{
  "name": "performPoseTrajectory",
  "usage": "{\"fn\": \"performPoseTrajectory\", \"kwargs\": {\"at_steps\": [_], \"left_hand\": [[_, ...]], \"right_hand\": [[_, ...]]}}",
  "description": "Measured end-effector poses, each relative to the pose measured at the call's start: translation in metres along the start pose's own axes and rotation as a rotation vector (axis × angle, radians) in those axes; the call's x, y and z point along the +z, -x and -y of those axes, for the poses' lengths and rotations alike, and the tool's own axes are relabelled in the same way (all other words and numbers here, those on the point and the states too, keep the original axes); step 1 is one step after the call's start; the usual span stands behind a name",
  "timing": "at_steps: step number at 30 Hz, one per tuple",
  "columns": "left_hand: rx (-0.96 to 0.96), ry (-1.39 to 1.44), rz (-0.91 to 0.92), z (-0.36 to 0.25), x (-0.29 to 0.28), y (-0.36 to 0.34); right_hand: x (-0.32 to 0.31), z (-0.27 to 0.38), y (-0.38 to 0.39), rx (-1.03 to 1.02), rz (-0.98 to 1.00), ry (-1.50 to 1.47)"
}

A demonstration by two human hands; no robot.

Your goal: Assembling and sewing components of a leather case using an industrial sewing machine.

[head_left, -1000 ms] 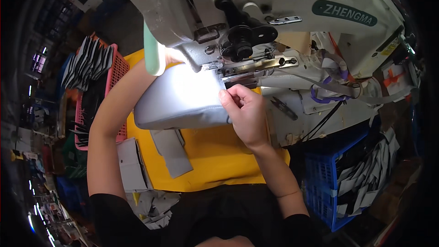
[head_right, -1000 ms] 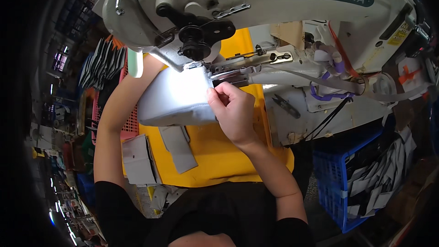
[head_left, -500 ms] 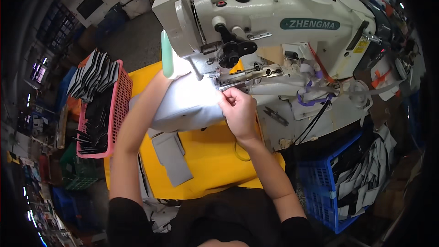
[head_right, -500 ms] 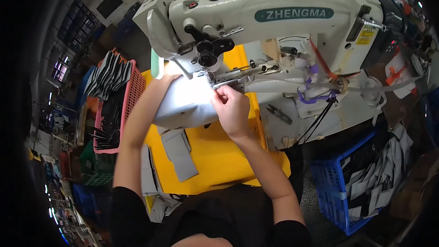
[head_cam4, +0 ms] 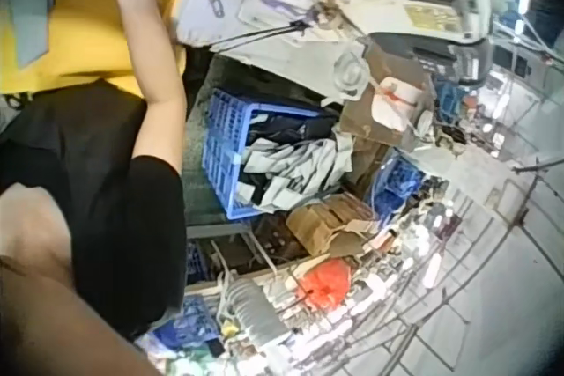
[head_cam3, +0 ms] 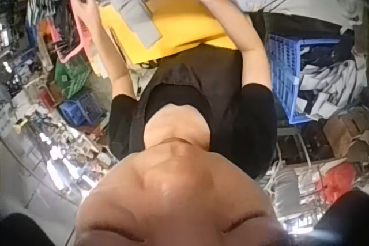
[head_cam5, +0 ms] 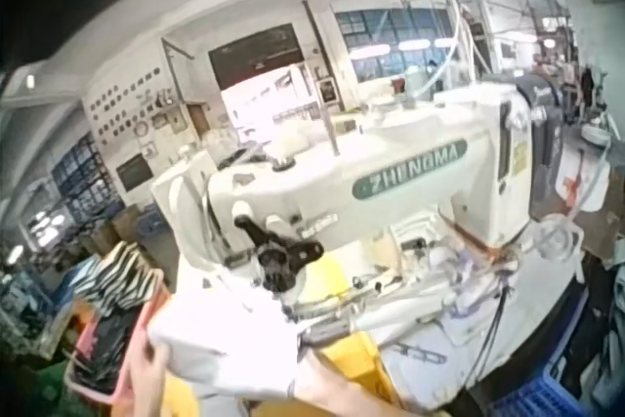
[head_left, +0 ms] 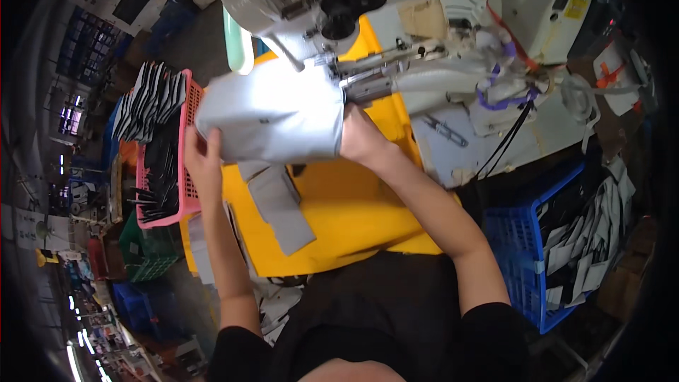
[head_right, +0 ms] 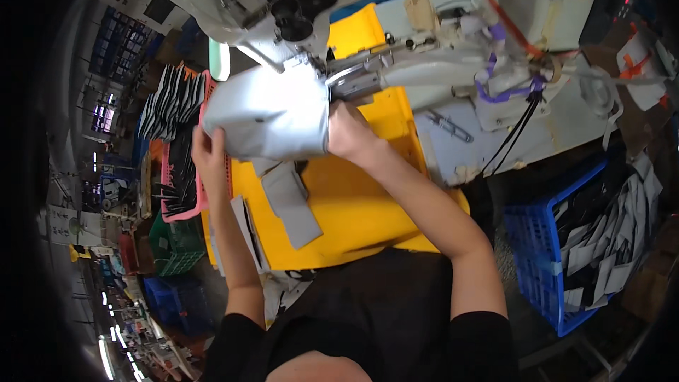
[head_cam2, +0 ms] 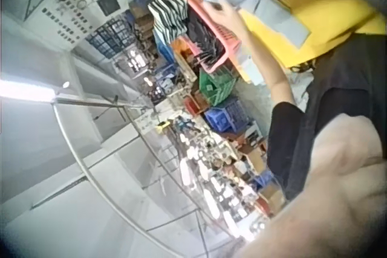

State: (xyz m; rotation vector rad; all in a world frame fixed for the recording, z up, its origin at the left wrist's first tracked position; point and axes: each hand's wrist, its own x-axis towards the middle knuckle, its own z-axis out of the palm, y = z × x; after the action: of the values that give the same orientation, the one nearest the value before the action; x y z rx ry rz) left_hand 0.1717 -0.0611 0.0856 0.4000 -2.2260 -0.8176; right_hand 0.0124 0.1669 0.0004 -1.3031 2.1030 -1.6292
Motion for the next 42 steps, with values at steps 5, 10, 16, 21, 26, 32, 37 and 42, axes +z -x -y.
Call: {"fn": "performPoseTrajectory", "kwargs": {"at_steps": [5,10,16,21,26,32,37,42], "left_hand": [[0.228,-0.144,-0.097,-0.032,-0.014,-0.026],[0.405,-0.278,-0.197,-0.062,-0.025,-0.015],[0.497,-0.437,-0.318,-0.103,-0.014,0.015],[0.791,-0.504,-0.260,-0.092,0.037,0.054],[0.634,-0.664,-0.241,-0.074,0.150,0.062],[0.837,-0.570,-0.333,-0.055,0.146,0.045],[0.826,-0.415,-0.058,-0.080,0.120,0.041],[0.485,-0.437,0.159,-0.123,0.094,0.032]], "right_hand": [[0.059,-0.014,-0.014,0.167,-0.161,-0.179],[0.049,-0.015,-0.006,0.356,-0.162,0.029],[0.042,-0.065,0.007,-0.044,-0.667,0.713],[0.061,-0.036,0.021,0.181,-0.471,0.143],[0.062,-0.033,0.022,0.246,-0.358,-0.058],[0.070,-0.044,0.027,0.071,-0.421,-0.026],[0.060,-0.050,0.025,0.165,-0.387,0.103],[0.036,-0.029,0.028,0.204,-0.346,0.132]]}}
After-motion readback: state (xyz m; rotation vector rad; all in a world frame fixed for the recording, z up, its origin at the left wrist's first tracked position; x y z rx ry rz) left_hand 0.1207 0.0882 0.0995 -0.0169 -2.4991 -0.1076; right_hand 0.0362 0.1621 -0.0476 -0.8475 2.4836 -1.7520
